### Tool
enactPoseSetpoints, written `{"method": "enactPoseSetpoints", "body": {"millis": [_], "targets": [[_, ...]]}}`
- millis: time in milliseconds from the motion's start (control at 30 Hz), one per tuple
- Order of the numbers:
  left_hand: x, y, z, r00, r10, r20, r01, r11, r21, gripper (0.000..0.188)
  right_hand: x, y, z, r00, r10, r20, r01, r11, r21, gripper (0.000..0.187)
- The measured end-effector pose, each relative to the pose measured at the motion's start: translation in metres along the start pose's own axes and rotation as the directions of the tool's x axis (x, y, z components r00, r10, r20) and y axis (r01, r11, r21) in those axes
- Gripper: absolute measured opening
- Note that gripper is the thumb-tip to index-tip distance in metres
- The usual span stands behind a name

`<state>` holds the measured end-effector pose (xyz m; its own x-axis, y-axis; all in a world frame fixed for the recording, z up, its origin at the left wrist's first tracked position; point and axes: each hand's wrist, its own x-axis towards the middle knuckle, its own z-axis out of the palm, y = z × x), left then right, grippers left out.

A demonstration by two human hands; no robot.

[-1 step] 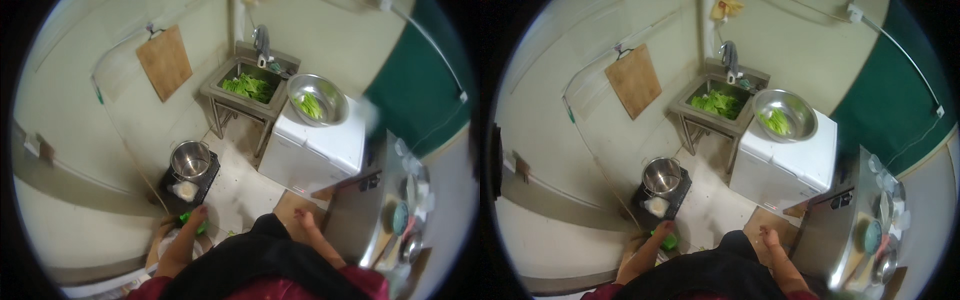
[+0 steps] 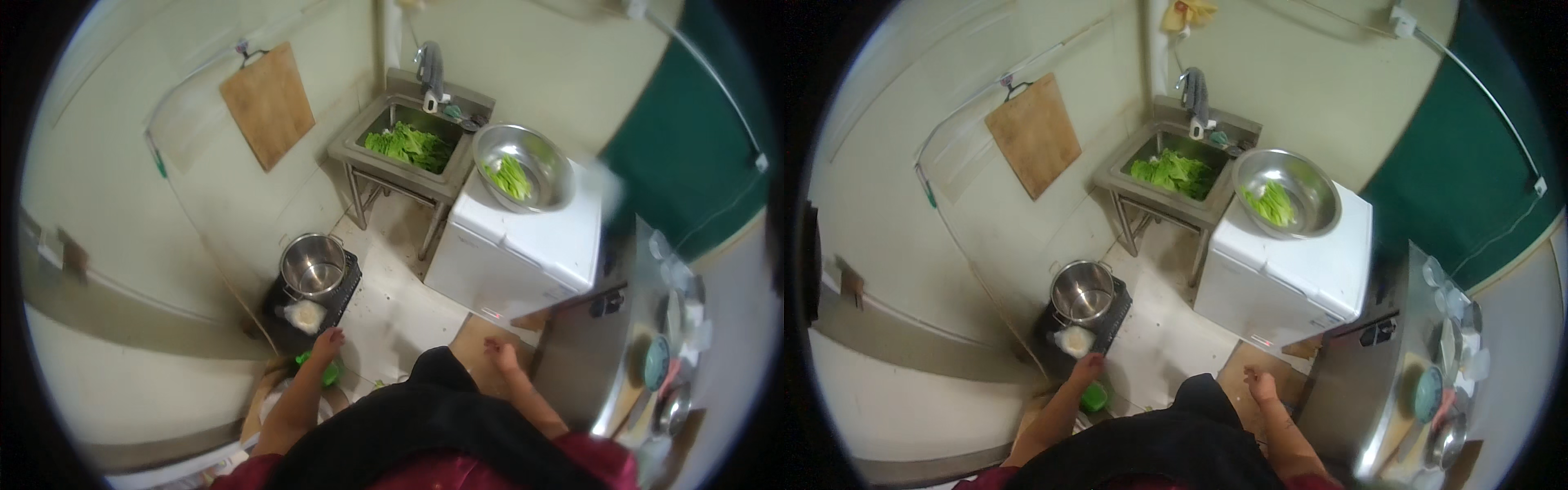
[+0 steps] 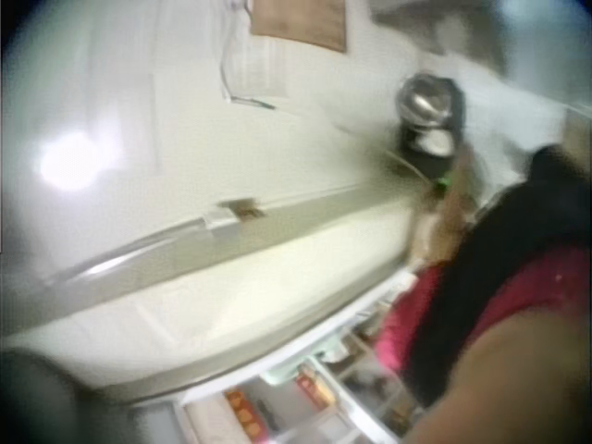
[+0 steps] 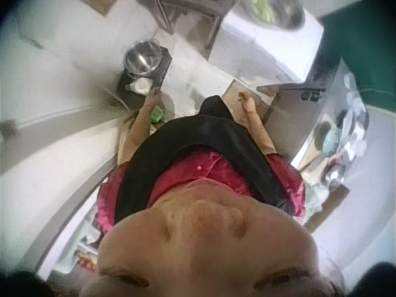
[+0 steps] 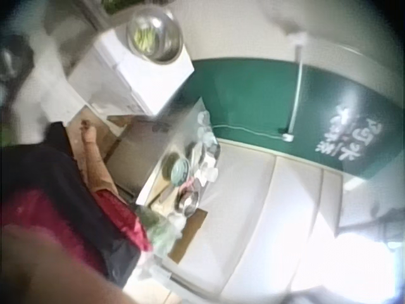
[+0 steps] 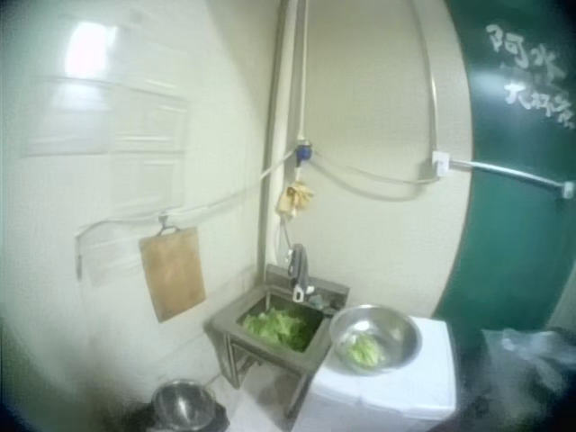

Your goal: The person seals a plastic bag containing food items with a stapler and attaches a printed receipt. They then walk to a sink and wash multiple lettuce leaves under running water, placing the cleaned leaves into a metal bowl.

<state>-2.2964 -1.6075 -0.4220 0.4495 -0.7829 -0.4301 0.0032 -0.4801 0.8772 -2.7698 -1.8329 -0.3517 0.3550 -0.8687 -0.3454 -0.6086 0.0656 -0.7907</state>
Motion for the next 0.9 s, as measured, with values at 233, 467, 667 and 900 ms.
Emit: {"method": "enactPoseSetpoints", "body": {"millis": [233,467,667,900], "targets": [[0.135,0.116,0.009,0.985,0.122,0.118,-0.099,0.977,-0.191,0.037,0.242,-0.209,0.044,0.871,-0.489,0.040,0.460,0.842,0.282,0.023],[0.177,0.196,-0.023,0.992,-0.086,-0.096,0.054,0.954,-0.293,0.028,0.536,-0.391,0.037,0.980,-0.197,0.017,0.066,0.406,0.911,0.028],[0.246,0.249,-0.043,0.985,-0.147,-0.087,0.111,0.936,-0.333,0.027,0.754,-0.398,-0.016,0.965,0.262,0.009,-0.147,0.513,0.846,0.030],[0.391,0.329,-0.066,0.984,-0.150,0.094,0.163,0.975,-0.150,0.025,0.804,-0.428,-0.063,0.965,0.243,0.099,-0.261,0.851,0.455,0.040]]}}
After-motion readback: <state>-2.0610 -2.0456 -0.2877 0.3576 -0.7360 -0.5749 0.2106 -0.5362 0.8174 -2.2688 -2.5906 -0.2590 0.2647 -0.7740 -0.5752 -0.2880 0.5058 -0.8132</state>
